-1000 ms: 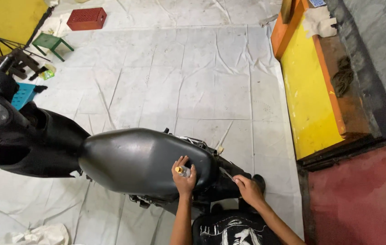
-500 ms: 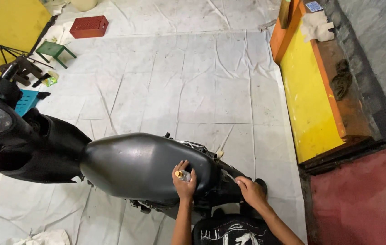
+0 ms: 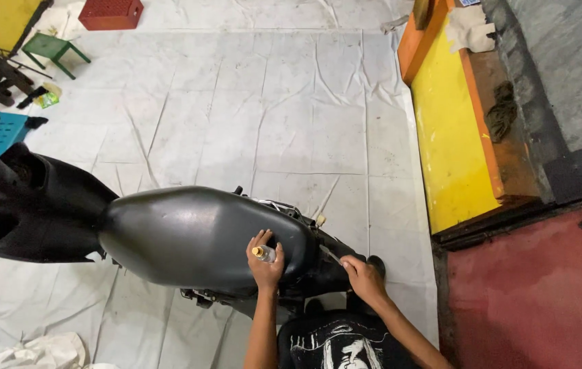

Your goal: The person applies a liquid substance from a small bottle with a gold cap to the mechanical components of a scooter's rear section. They use a tool to manipulate parts while applying the liquid, focusing on the area beneath the seat.

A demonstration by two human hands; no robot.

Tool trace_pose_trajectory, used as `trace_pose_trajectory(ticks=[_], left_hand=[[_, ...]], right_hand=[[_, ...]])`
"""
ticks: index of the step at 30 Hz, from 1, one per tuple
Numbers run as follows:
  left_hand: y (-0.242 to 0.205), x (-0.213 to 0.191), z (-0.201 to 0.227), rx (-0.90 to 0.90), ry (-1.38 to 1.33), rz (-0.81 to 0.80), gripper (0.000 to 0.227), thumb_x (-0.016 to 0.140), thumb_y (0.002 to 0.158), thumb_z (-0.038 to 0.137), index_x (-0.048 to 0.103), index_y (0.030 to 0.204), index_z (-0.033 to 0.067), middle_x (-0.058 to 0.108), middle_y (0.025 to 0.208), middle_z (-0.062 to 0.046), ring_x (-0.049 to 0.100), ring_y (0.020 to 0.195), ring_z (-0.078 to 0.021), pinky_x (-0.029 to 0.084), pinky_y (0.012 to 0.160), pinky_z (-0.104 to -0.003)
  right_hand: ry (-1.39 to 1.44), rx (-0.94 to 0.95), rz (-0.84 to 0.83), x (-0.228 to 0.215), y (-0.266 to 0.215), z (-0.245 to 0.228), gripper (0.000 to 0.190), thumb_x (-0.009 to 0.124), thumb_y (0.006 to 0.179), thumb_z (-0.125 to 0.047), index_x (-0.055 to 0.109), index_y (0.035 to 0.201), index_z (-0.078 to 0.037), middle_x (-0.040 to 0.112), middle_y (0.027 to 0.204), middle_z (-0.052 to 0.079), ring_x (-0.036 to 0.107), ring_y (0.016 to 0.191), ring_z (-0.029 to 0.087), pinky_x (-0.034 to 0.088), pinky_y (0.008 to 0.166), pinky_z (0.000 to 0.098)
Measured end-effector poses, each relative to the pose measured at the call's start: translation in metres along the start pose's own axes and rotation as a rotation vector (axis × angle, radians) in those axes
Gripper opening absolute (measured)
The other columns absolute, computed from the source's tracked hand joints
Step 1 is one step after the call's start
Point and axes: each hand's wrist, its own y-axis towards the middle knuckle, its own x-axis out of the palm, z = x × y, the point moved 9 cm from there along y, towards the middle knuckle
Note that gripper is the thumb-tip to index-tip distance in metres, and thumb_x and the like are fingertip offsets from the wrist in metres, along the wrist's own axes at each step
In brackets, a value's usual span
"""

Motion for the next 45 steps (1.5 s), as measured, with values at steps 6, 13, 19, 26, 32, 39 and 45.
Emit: trace_pose_trajectory(ticks=[6,13,19,26,32,39,45], left_hand=[[0.001,-0.001,0.004,-0.001,0.013,0.001,0.037,0.075,0.08,0.016,0.071,0.116,0.0078,0.073,0.123,-0.006,0.059,0.127,-0.0296,0.042,0.115,-0.045],[0.005,-0.003,0.008,0.038,-0.021,0.019,0.034,0.073,0.081,0.017,0.071,0.114,0.0072,0.074,0.12,-0.004,0.06,0.127,-0.0284,0.042,0.115,-0.045],[-0.003,-0.005,0.009,0.036,-0.019,0.037,0.036,0.074,0.078,0.013,0.071,0.113,0.0065,0.074,0.119,-0.004,0.063,0.124,-0.0273,0.041,0.115,-0.044],[0.003,0.0,0.002,-0.009,-0.013,0.002,0.037,0.074,0.079,0.017,0.071,0.115,0.0072,0.074,0.121,-0.005,0.06,0.126,-0.0287,0.041,0.114,-0.045],[0.005,-0.003,0.006,0.0,-0.029,0.024,0.037,0.074,0.08,0.017,0.072,0.116,0.0063,0.073,0.122,-0.007,0.06,0.125,-0.0306,0.042,0.114,-0.045],[0.003,-0.001,0.003,-0.019,-0.017,0.004,0.036,0.074,0.08,0.018,0.071,0.114,0.0068,0.074,0.122,-0.006,0.06,0.126,-0.0301,0.042,0.114,-0.046],[0.003,-0.002,0.002,0.139,-0.017,0.064,0.032,0.078,0.083,0.024,0.074,0.111,0.0098,0.077,0.114,-0.007,0.069,0.117,-0.0288,0.043,0.11,-0.043]], right_hand=[[0.08,0.093,-0.133,0.008,-0.015,0.008,0.026,0.055,0.096,-0.033,0.074,0.11,-0.022,0.08,0.079,-0.001,0.07,0.063,0.023,0.053,0.065,0.0381],[0.019,-0.047,-0.003,0.002,-0.003,-0.007,0.023,0.056,0.096,-0.033,0.073,0.106,-0.021,0.078,0.079,0.001,0.07,0.065,0.028,0.053,0.064,0.0407],[-0.025,0.02,-0.053,0.007,0.001,0.006,0.026,0.054,0.096,-0.035,0.073,0.111,-0.023,0.08,0.09,0.001,0.073,0.078,0.031,0.054,0.074,0.0426],[-0.112,0.044,-0.109,-0.001,0.01,-0.003,0.025,0.055,0.096,-0.037,0.073,0.109,-0.026,0.081,0.087,-0.001,0.074,0.075,0.03,0.056,0.074,0.0432],[0.014,-0.012,-0.033,-0.006,0.004,-0.004,0.025,0.056,0.095,-0.034,0.075,0.107,-0.021,0.08,0.086,-0.001,0.073,0.073,0.028,0.055,0.07,0.0393],[-0.015,-0.068,-0.059,0.001,-0.004,-0.011,0.023,0.058,0.094,-0.031,0.077,0.102,-0.021,0.077,0.07,0.001,0.066,0.053,0.024,0.051,0.055,0.0387],[0.079,0.096,-0.182,0.0,0.002,-0.008,0.03,0.052,0.102,-0.031,0.077,0.12,-0.026,0.081,0.102,0.014,0.076,0.097,0.038,0.059,0.087,0.0496]])
